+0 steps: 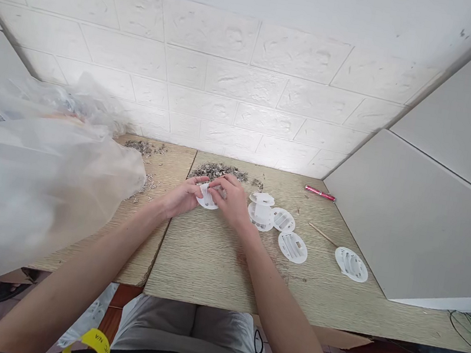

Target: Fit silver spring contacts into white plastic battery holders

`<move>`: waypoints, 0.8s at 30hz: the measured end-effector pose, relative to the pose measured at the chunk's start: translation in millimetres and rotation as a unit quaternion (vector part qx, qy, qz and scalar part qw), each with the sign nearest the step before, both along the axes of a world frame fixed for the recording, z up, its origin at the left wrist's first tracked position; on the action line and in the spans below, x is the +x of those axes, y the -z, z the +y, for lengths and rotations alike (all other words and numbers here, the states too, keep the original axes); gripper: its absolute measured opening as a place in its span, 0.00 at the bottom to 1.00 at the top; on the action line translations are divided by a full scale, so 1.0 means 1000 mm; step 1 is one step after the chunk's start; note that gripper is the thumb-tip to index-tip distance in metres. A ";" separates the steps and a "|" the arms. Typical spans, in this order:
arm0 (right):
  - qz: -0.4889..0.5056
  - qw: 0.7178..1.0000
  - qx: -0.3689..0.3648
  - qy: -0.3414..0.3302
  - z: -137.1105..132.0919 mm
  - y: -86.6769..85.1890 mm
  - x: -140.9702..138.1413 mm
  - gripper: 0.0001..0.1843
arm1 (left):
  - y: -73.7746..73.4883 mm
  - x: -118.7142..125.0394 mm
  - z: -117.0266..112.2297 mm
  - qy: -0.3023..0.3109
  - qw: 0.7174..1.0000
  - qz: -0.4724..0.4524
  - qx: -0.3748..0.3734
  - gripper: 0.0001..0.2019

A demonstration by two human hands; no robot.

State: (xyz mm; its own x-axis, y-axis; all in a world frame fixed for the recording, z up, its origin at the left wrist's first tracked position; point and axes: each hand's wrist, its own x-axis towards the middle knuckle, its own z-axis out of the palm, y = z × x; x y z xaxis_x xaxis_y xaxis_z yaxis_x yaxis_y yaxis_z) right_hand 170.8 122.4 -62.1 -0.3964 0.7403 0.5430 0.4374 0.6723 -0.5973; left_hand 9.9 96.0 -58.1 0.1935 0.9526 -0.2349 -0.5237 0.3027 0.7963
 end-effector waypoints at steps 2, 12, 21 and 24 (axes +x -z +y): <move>0.028 0.998 -0.051 0.000 0.001 -0.002 0.001 0.04 | -0.001 0.001 0.001 -0.007 1.000 -0.003 0.010 0.22; 0.045 0.994 -0.094 0.032 0.007 -0.002 0.003 0.03 | 0.005 0.001 0.003 0.053 0.993 0.032 0.097 0.15; 0.079 0.995 -0.037 0.037 0.004 -0.003 0.003 0.05 | -0.002 -0.005 -0.003 0.109 0.992 -0.006 0.069 0.22; 0.094 0.994 -0.019 0.055 0.001 -0.005 0.002 0.05 | -0.003 -0.005 -0.003 0.108 0.991 -0.021 0.069 0.22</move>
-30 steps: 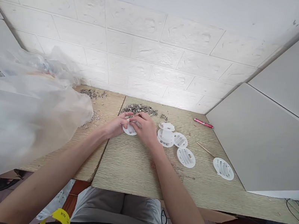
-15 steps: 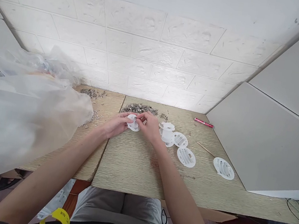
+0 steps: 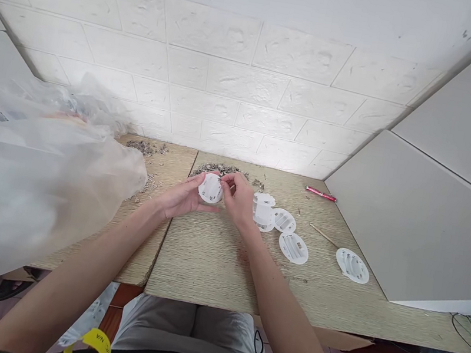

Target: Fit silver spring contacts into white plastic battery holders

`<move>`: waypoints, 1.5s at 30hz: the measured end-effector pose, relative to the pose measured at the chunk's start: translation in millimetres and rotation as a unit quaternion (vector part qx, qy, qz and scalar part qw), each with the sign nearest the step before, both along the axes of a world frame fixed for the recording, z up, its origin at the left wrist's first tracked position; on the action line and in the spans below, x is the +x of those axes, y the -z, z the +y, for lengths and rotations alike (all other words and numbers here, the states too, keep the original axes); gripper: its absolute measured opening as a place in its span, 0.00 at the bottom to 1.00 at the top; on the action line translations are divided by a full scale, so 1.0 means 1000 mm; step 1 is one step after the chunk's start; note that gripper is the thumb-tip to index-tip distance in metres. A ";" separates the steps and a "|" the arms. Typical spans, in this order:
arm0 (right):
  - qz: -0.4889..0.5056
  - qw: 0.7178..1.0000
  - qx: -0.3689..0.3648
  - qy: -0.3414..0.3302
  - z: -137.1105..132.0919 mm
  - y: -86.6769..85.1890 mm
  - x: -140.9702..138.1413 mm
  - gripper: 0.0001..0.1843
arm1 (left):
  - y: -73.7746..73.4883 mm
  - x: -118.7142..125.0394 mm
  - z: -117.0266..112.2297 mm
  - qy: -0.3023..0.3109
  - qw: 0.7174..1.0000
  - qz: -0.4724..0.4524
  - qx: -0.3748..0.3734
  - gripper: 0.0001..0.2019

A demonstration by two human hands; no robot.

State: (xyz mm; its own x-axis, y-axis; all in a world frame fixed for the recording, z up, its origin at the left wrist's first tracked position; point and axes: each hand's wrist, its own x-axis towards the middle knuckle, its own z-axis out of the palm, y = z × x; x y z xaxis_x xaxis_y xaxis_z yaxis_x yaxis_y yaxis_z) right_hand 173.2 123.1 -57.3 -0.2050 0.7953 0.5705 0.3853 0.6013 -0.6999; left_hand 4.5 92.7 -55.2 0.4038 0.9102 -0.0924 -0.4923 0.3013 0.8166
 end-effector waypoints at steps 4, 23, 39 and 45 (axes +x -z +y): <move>0.040 0.999 -0.018 -0.006 -0.003 -0.005 0.000 0.11 | -0.001 0.000 0.001 -0.031 0.999 -0.010 0.024 0.24; 0.159 0.969 -0.157 -0.101 -0.001 -0.001 -0.005 0.12 | 0.003 0.006 -0.003 -0.273 0.820 0.397 0.309 0.27; 0.042 0.997 -0.051 -0.043 -0.009 -0.004 -0.007 0.07 | 0.006 0.010 -0.003 -0.305 0.767 0.448 0.344 0.26; 0.026 0.999 -0.029 -0.038 -0.007 0.000 -0.008 0.07 | 0.011 0.010 -0.001 -0.310 0.727 0.485 0.374 0.25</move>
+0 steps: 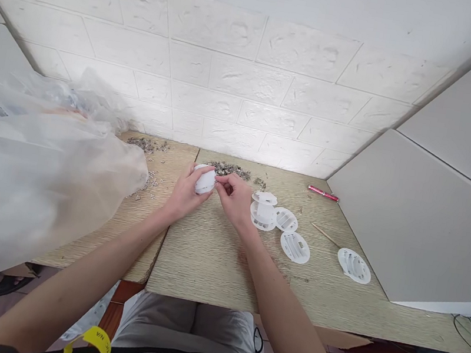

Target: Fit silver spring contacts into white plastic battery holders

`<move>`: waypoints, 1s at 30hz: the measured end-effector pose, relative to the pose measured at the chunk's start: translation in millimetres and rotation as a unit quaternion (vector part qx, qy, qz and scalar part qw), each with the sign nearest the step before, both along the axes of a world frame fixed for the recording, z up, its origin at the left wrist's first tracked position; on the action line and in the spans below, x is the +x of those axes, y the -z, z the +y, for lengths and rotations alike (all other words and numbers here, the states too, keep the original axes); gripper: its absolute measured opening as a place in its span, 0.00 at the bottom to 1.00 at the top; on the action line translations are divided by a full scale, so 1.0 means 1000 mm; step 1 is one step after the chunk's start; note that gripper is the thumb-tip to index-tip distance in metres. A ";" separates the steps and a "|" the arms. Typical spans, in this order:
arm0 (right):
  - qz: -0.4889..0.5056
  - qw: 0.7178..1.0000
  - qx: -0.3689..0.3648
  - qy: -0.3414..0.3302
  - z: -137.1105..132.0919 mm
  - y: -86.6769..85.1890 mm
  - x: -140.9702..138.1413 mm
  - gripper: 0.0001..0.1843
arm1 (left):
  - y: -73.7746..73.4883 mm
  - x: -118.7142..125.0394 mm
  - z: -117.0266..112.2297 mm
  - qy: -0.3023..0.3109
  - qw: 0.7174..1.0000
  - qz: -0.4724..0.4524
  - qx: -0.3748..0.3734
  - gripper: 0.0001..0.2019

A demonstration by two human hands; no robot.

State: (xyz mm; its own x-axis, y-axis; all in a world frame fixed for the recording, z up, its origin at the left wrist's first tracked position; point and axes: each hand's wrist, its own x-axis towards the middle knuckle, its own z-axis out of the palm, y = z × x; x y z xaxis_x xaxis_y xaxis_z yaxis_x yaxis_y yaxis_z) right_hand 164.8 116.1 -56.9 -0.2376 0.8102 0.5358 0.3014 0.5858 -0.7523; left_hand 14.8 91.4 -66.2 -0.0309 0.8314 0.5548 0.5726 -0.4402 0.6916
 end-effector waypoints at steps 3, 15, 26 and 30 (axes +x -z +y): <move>0.025 1.000 -0.006 0.004 -0.001 -0.003 0.001 0.07 | 0.005 -0.001 0.003 -0.020 0.999 0.027 0.022 0.26; 0.081 0.994 -0.077 -0.010 0.002 -0.002 0.002 0.09 | 0.013 0.001 0.004 -0.009 0.993 0.092 0.069 0.25; 0.071 0.994 -0.082 0.002 0.001 -0.003 0.003 0.10 | 0.012 0.001 0.003 -0.007 0.994 0.091 0.065 0.26; 0.074 0.994 -0.083 -0.001 0.000 -0.003 0.002 0.10 | 0.014 0.000 0.004 -0.010 0.993 0.097 0.068 0.27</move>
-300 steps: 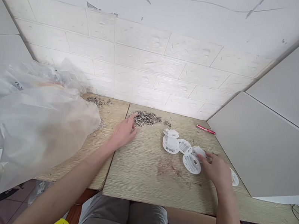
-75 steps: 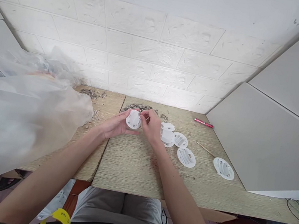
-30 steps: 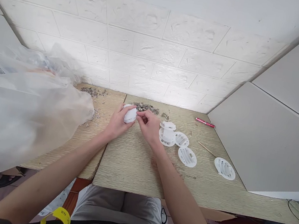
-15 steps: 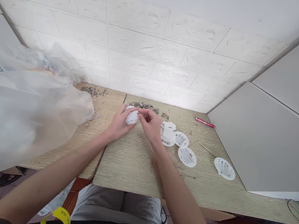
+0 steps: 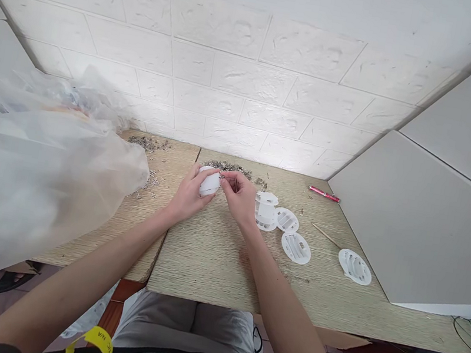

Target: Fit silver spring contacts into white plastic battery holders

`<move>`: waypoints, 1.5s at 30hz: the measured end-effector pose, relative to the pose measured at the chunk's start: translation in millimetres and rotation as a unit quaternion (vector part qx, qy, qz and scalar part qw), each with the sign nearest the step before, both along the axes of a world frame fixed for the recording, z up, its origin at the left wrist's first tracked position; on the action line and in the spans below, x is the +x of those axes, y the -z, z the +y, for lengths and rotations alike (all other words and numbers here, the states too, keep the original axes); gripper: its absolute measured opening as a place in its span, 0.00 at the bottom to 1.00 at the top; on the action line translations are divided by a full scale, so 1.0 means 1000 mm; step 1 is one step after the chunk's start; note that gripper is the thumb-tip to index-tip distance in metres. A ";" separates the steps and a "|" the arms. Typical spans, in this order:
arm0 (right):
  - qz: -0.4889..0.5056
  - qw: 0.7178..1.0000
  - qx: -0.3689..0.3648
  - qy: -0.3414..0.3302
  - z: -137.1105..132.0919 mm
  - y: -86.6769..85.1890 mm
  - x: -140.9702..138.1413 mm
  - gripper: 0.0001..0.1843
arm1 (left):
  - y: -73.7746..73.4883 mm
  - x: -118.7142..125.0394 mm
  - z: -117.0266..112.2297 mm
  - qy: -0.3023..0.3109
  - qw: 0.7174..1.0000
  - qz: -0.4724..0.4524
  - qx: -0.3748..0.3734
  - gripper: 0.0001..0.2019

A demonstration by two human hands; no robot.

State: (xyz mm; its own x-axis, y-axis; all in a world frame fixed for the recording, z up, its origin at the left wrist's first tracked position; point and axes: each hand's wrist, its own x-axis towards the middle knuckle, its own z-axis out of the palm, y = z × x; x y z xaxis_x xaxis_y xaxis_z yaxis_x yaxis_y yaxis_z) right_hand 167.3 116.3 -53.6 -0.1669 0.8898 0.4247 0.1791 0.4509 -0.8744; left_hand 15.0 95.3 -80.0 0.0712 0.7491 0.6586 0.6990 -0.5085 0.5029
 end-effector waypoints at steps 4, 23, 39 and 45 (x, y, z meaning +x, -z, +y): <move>-0.016 1.000 0.010 0.013 -0.001 0.000 0.000 0.09 | 0.001 0.000 0.001 0.006 1.000 0.008 0.001 0.26; -0.069 0.996 0.041 0.031 0.000 0.003 -0.001 0.05 | 0.004 0.003 -0.003 0.023 1.000 0.014 0.014 0.24; 0.022 0.999 0.003 0.039 0.001 -0.004 0.004 0.09 | -0.004 0.003 0.000 -0.007 0.974 -0.156 -0.165 0.27; 0.061 0.998 -0.021 0.007 0.012 0.004 0.008 0.11 | -0.009 0.003 0.005 0.140 0.848 -0.413 -0.300 0.24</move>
State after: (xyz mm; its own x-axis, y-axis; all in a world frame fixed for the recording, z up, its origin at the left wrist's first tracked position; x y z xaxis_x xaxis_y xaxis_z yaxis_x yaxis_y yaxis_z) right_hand 175.0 128.4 -57.3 -0.1030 0.9091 0.4036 0.0770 0.4119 -0.9080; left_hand 18.0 100.3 -70.9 0.0012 0.9971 0.0758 -0.1243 -0.0750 0.9894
